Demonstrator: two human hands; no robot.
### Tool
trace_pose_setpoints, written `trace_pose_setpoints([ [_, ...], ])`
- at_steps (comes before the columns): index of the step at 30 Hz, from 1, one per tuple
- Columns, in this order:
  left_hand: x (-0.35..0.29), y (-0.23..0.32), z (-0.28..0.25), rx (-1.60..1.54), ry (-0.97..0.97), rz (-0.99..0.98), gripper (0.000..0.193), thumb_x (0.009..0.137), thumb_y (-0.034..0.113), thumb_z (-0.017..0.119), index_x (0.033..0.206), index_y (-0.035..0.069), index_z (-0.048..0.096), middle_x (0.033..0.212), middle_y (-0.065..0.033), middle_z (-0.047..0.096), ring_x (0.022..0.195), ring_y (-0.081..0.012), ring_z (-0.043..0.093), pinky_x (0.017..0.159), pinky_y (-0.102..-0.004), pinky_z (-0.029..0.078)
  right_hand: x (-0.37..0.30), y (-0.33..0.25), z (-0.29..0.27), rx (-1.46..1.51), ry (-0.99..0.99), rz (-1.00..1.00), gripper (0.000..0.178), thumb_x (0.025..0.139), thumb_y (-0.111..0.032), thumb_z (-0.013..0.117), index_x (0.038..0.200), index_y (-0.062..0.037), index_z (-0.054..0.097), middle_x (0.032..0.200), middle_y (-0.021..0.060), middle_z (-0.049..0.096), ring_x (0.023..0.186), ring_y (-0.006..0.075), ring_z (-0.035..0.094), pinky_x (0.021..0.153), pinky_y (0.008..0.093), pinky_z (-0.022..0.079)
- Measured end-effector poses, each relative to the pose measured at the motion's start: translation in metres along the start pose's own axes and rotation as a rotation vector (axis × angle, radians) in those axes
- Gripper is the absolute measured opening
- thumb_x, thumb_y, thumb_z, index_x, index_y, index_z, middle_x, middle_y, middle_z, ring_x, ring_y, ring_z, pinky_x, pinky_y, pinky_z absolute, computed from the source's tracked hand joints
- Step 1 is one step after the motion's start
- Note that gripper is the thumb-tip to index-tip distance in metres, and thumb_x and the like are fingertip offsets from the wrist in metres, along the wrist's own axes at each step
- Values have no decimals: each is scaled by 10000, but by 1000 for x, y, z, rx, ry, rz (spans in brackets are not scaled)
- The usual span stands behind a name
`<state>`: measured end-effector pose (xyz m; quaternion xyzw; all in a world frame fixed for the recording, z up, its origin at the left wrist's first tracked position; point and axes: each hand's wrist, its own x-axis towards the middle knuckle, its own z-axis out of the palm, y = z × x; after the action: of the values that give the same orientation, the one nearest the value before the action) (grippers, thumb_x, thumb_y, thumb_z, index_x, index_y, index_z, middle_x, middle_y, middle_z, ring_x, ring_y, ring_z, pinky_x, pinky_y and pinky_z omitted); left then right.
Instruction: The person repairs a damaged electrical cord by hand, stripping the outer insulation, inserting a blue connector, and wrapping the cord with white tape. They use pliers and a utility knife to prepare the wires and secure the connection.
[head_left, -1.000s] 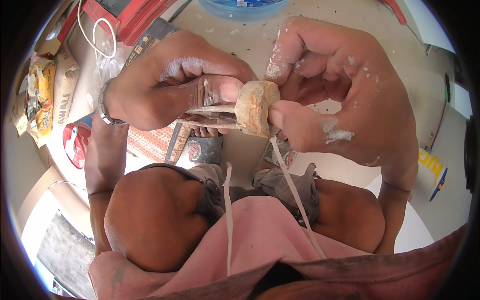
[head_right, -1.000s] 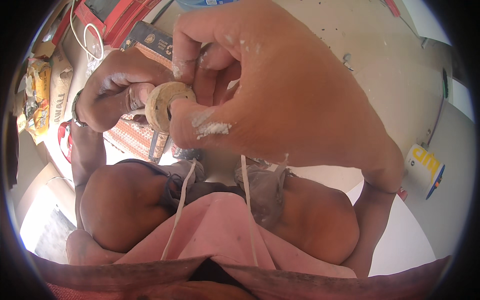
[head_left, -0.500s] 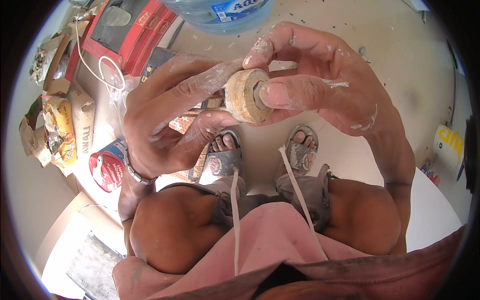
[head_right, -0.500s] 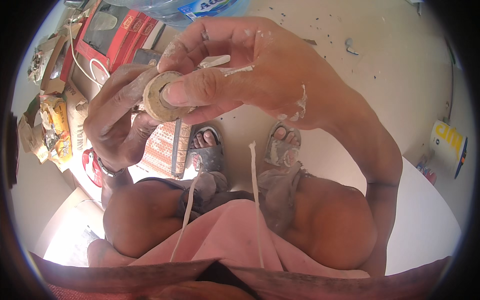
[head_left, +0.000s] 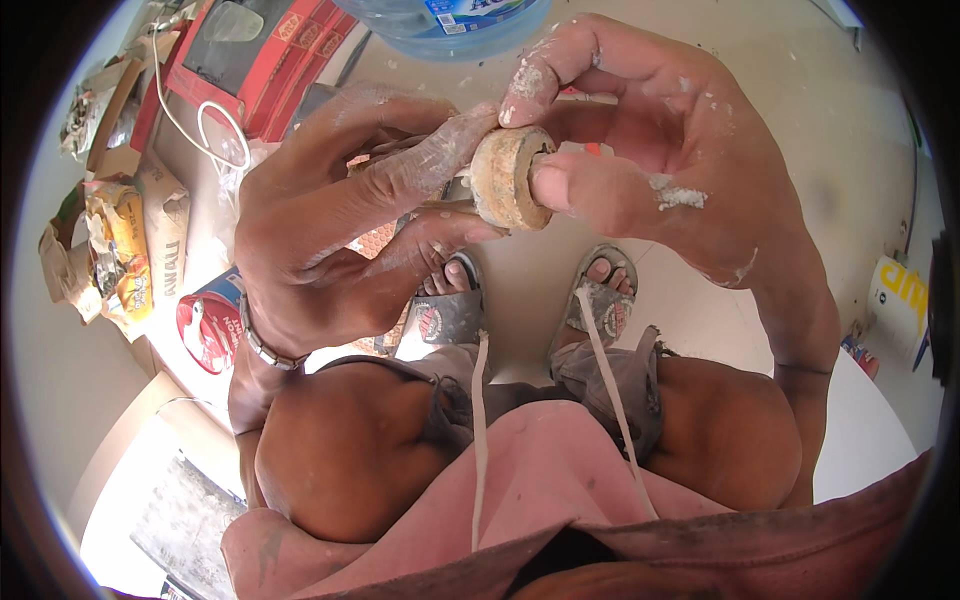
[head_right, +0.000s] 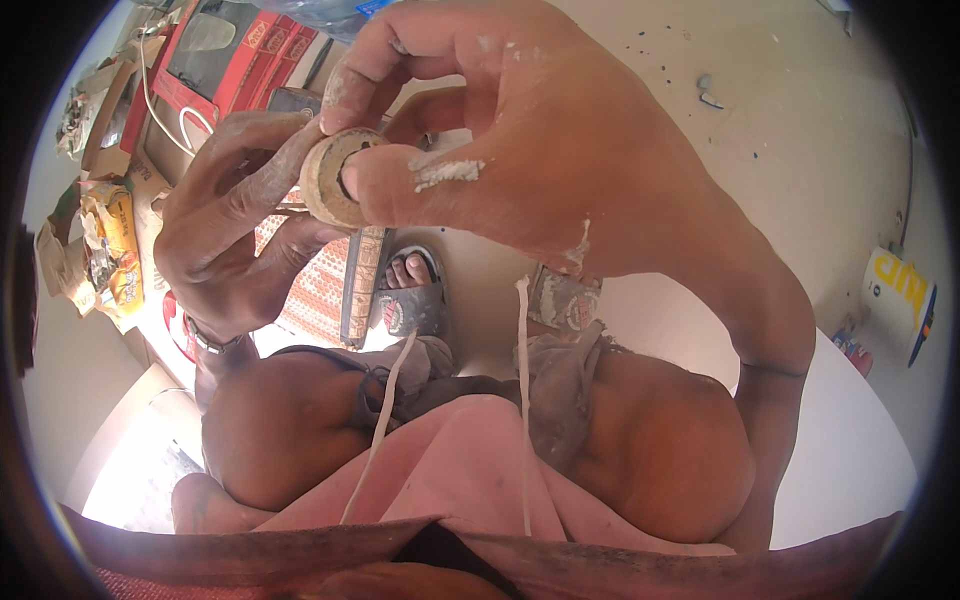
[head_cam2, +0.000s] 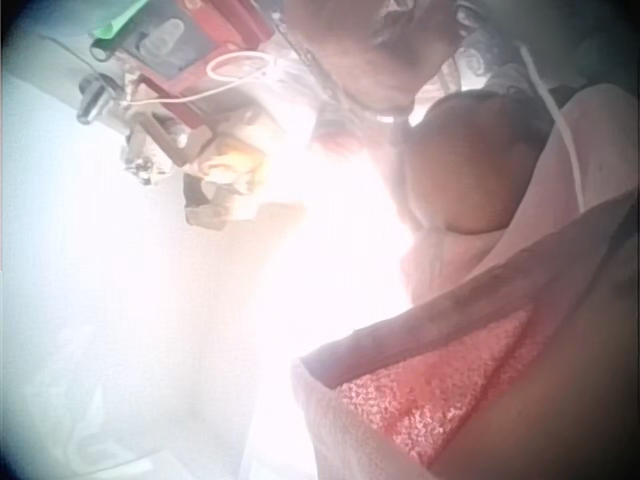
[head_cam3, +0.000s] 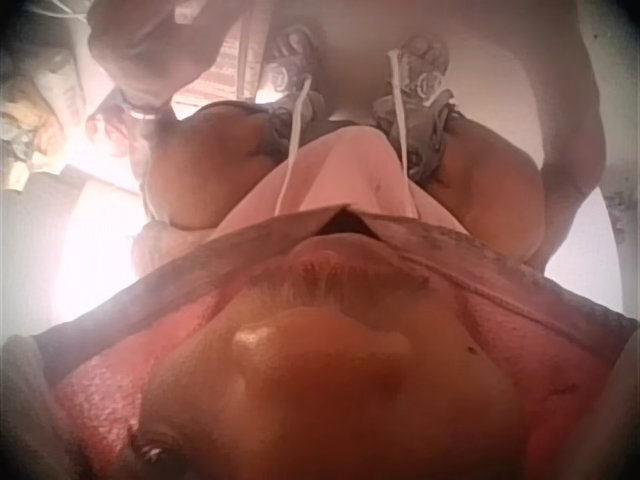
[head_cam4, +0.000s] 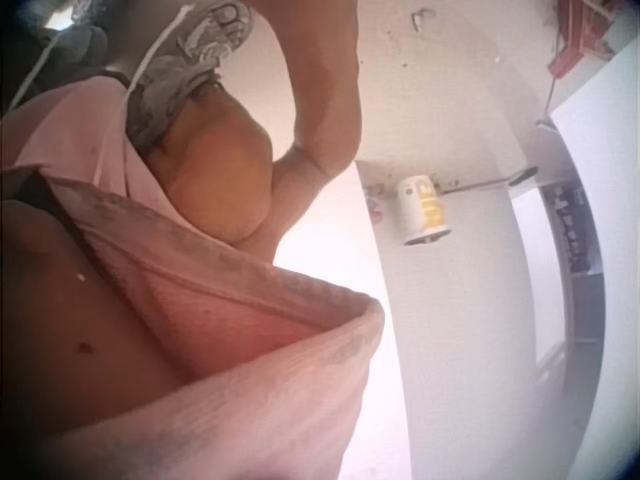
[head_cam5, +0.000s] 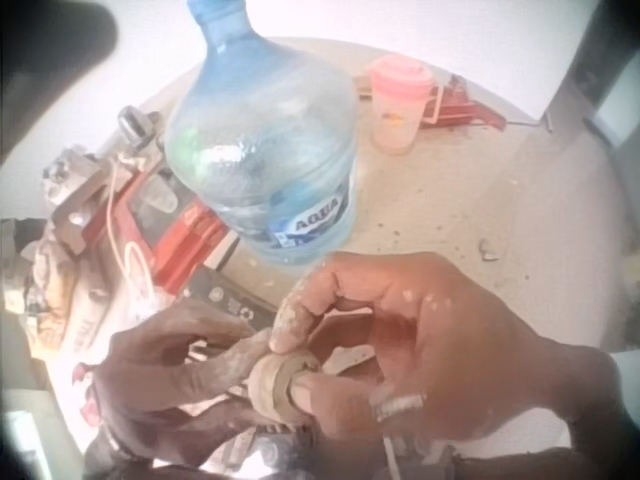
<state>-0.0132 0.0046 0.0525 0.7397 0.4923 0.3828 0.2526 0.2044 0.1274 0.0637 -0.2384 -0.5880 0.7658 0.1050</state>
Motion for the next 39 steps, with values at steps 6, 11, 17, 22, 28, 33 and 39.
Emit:
trace_pose_setpoints([
  [6, -4, -9, -4, 37, 2, 35, 565, 712, 96, 864, 1232, -38, 687, 1142, -224, 679, 1005, -316, 663, 833, -394, 530, 11, 12, -9, 160, -180, -104, 309, 899, -98, 745, 1152, 0, 597, 1141, 131, 680, 1086, 187, 658, 939, 315, 533],
  [11, 1, -7, -4, -26, 23, 84, 583, 699, 69, 868, 1244, -26, 685, 1125, -210, 684, 996, -316, 661, 823, -401, 528, 5, 22, -10, 267, -121, -101, 306, 884, -87, 722, 1159, -23, 602, 1191, 118, 642, 1132, 223, 631, 1007, 375, 494],
  [17, -3, -15, 6, 51, 136, 235, 577, 671, 34, 872, 1218, -27, 697, 1096, -195, 689, 973, -321, 664, 795, -414, 530, 3, 12, -7, 233, -103, -23, 340, 852, -49, 694, 1172, -9, 588, 1203, 148, 654, 1136, 225, 627, 987, 365, 496],
  [22, 0, -9, 10, 116, 181, 253, 555, 657, 32, 879, 1180, -39, 706, 1068, -184, 691, 939, -325, 674, 765, -415, 533, 3, 10, -1, 290, -83, -56, 318, 835, -58, 693, 1131, -1, 589, 1179, 161, 658, 1109, 210, 630, 967, 347, 493],
  [28, -3, -12, 16, 49, 219, 212, 525, 714, 65, 875, 1193, -45, 691, 1088, -205, 687, 950, -308, 677, 774, -389, 544, -1, 0, 3, 143, -29, -37, 312, 840, -87, 727, 1112, -10, 596, 1139, 130, 660, 1093, 200, 632, 934, 338, 503],
  [33, -5, -20, 27, -225, 254, 65, 537, 768, 103, 861, 1229, -72, 650, 1156, -228, 684, 1004, -303, 672, 880, -394, 530, 2, 13, -5, 211, -53, -94, 350, 892, -141, 749, 1178, -5, 600, 1143, 125, 656, 1074, 215, 651, 903, 373, 566],
  [39, -5, -20, 21, -259, 205, 47, 488, 867, 169, 790, 1241, -96, 621, 1194, -250, 657, 1035, -310, 655, 903, -402, 516, 2, 10, -7, 326, -63, -15, 366, 946, -167, 690, 1249, -1, 569, 1143, 138, 661, 1040, 238, 678, 852, 415, 625],
])
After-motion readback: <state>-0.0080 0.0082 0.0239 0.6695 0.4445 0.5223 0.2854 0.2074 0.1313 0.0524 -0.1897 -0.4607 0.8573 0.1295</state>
